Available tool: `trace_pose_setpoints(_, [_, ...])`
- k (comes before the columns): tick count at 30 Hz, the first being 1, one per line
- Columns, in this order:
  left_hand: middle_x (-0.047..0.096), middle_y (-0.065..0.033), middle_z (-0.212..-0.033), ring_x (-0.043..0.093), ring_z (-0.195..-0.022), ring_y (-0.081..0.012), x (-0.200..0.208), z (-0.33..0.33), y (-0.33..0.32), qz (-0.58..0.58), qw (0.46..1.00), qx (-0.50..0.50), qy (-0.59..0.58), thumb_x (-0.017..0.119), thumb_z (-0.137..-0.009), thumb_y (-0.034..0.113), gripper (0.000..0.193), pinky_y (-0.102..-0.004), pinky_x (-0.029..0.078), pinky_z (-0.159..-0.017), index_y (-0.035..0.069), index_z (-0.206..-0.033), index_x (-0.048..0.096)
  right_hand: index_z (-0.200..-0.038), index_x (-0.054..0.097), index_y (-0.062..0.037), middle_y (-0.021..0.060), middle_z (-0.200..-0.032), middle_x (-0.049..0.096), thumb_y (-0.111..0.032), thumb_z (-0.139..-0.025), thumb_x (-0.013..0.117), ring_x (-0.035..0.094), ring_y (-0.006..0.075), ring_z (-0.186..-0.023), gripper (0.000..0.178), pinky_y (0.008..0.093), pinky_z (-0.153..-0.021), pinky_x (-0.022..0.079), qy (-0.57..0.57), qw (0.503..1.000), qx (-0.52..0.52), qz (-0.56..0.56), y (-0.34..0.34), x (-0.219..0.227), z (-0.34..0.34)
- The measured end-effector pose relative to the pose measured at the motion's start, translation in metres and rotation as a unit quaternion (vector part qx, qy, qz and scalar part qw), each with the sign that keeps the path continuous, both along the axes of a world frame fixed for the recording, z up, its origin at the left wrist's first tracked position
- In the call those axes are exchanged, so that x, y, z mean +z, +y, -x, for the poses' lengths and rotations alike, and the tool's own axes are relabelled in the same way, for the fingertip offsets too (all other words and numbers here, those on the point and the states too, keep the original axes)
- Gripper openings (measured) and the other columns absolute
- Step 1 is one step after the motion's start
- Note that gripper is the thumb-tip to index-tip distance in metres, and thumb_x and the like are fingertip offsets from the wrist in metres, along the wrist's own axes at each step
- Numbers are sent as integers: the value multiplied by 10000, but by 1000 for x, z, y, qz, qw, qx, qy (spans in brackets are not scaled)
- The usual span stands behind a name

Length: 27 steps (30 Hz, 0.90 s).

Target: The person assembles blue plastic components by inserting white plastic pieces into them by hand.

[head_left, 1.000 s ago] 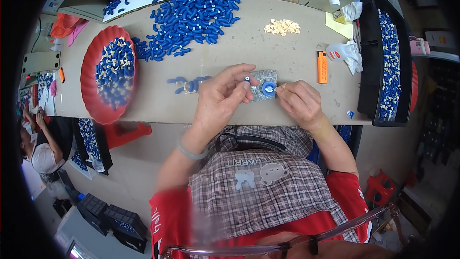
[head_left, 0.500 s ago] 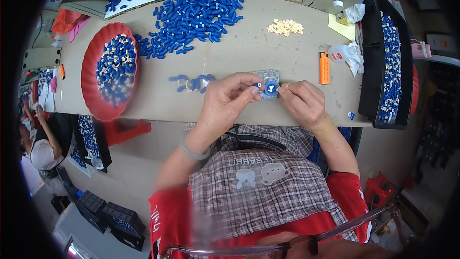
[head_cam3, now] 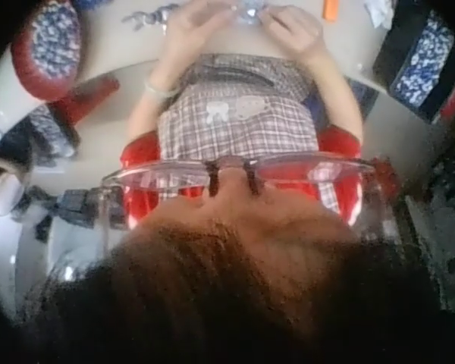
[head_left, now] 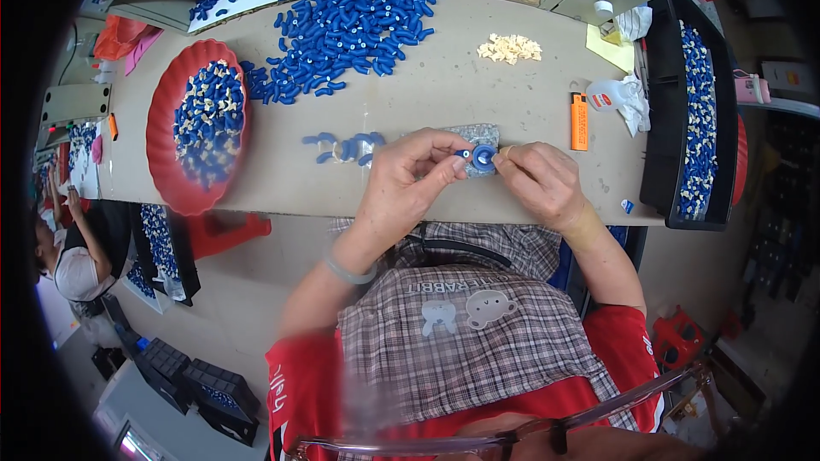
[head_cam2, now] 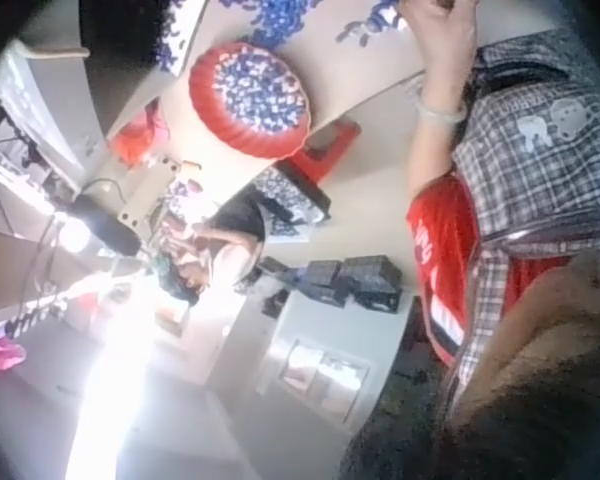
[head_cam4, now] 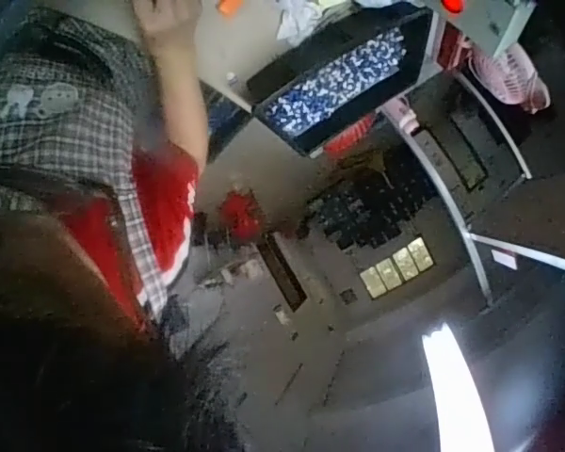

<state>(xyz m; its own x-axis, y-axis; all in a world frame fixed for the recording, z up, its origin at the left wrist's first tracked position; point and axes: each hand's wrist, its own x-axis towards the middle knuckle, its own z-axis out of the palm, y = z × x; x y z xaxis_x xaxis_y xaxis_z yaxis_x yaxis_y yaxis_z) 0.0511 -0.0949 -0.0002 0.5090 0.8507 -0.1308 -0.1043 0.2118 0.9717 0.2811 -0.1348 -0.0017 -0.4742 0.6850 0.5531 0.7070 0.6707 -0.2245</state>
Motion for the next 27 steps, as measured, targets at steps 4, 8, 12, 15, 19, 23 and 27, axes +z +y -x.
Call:
trace_pose_setpoints(4, [708, -75, -1022, 677, -881, -123, 1, 0, 0, -10, 1000, 6, 8, 639, -975, 27, 186, -252, 566, -803, -28, -1152, 656, -912, 688, -14, 73, -912, 627, -56, -691, 738, 659, 195, -768, 231, 308, -617, 556, -40, 999, 25, 1, 1, 4, -1])
trace_pose_setpoints(8, [710, -74, -1021, 677, -876, -121, 2, 0, -1, -13, 1000, -2, 9, 643, -973, 29, 190, -249, 565, -793, -27, -1154, 663, -912, 691, -19, 71, -899, 633, -58, -691, 737, 656, 193, -755, 229, 309, -600, 551, -35, 999, 29, 0, 2, 6, -2])
trace_pose_setpoints(12, [724, -98, -1014, 684, -863, -124, 5, -4, -3, 31, 999, 10, 1, 643, -974, 30, 192, -248, 566, -779, -38, -1151, 666, -902, 697, -15, 69, -860, 647, -14, -691, 773, 658, 200, -704, 224, 307, -569, 542, 44, 999, -18, -16, 3, 2, 1])
trace_pose_setpoints(15, [733, -116, -1009, 692, -857, -130, 3, -5, -5, 22, 1000, 5, -4, 641, -975, 30, 183, -251, 567, -772, -41, -1143, 659, -900, 707, -10, 78, -846, 661, 35, -681, 795, 666, 211, -684, 240, 306, -561, 541, 105, 993, -59, -18, 3, 4, 8])
trace_pose_setpoints(19, [724, -71, -986, 693, -849, -117, 4, -8, -6, 30, 999, -2, -18, 642, -982, 51, 168, -252, 577, -775, -32, -1127, 661, -904, 719, -11, 94, -844, 675, 75, -665, 800, 679, 224, -689, 267, 308, -565, 545, 167, 982, -89, -17, 0, 10, 19])
trace_pose_setpoints(23, [725, -80, -993, 701, -861, -123, 3, -9, -6, 33, 999, -7, -25, 650, -976, 47, 166, -249, 579, -775, -34, -1122, 652, -903, 718, -12, 92, -845, 675, 69, -664, 805, 680, 224, -684, 267, 311, -566, 548, 184, 979, -91, -21, 0, 12, 26])
trace_pose_setpoints(27, [724, -81, -991, 702, -865, -124, 1, -10, -7, 38, 999, -8, -25, 663, -969, 49, 169, -249, 581, -770, -39, -1112, 650, -900, 717, -13, 91, -854, 677, 53, -669, 810, 678, 219, -677, 258, 312, -563, 551, 180, 980, -75, -39, 2, 12, 30])
